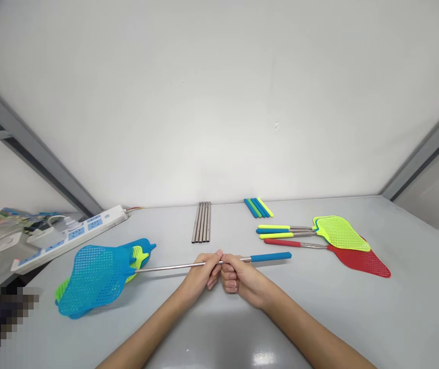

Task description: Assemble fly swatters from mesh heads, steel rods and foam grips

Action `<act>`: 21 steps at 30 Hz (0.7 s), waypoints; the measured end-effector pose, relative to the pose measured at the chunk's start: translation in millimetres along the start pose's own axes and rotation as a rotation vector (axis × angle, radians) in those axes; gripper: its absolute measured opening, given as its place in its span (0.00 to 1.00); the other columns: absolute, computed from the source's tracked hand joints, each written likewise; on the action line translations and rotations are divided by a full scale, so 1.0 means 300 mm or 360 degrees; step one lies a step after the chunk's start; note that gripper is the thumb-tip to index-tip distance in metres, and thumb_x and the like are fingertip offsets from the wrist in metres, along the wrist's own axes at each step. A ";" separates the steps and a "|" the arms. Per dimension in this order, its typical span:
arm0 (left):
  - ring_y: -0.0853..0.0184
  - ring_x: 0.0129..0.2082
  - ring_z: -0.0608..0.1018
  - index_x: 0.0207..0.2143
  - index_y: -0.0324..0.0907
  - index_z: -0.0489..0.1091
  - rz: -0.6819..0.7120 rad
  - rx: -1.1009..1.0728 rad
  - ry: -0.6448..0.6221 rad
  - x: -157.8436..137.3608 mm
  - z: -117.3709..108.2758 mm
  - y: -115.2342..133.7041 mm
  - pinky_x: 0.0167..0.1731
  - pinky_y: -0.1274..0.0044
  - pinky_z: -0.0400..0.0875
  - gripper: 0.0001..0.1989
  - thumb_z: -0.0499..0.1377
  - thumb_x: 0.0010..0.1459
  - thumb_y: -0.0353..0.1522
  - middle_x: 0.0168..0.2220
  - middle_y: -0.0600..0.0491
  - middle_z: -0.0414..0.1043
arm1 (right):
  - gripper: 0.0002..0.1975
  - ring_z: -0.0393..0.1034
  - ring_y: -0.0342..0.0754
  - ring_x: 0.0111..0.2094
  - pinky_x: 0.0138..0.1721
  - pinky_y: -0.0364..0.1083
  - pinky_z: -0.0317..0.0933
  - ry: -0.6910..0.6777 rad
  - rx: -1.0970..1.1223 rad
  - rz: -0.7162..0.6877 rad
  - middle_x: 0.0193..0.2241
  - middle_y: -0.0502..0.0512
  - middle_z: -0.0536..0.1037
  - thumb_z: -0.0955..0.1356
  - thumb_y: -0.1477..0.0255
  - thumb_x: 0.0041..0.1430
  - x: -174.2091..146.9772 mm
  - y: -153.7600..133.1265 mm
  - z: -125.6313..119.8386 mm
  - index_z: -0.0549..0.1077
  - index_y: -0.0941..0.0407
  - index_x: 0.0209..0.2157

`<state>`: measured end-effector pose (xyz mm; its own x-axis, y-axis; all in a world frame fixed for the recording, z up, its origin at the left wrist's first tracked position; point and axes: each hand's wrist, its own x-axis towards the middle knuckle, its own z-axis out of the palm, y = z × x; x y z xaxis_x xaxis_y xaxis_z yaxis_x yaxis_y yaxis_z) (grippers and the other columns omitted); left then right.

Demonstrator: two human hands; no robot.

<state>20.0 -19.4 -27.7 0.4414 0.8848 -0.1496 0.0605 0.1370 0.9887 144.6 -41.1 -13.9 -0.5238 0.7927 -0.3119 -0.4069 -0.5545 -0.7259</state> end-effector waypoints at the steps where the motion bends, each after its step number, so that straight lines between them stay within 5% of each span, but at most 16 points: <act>1: 0.77 0.08 0.54 0.10 0.41 0.52 -0.0017 -0.0026 -0.0015 0.003 -0.002 -0.004 0.12 0.81 0.48 0.24 0.46 0.51 0.46 0.06 0.61 0.48 | 0.17 0.40 0.36 0.14 0.17 0.40 0.37 0.0002 0.0016 0.0003 0.12 0.42 0.46 0.61 0.65 0.50 0.001 -0.001 -0.002 0.50 0.56 0.15; 21: 0.76 0.05 0.55 0.07 0.40 0.54 -0.0039 -0.0277 -0.0028 0.000 0.010 0.004 0.10 0.81 0.51 0.25 0.46 0.52 0.43 0.03 0.59 0.49 | 0.18 0.43 0.36 0.13 0.17 0.40 0.38 -0.0094 0.0179 0.0049 0.10 0.42 0.48 0.62 0.65 0.51 0.014 0.010 -0.021 0.51 0.57 0.15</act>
<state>22.8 -20.4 -26.5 0.4575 0.8724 -0.1721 -0.0836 0.2349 0.9684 145.8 -37.7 -21.1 -0.5794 0.7602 -0.2940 -0.4695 -0.6061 -0.6420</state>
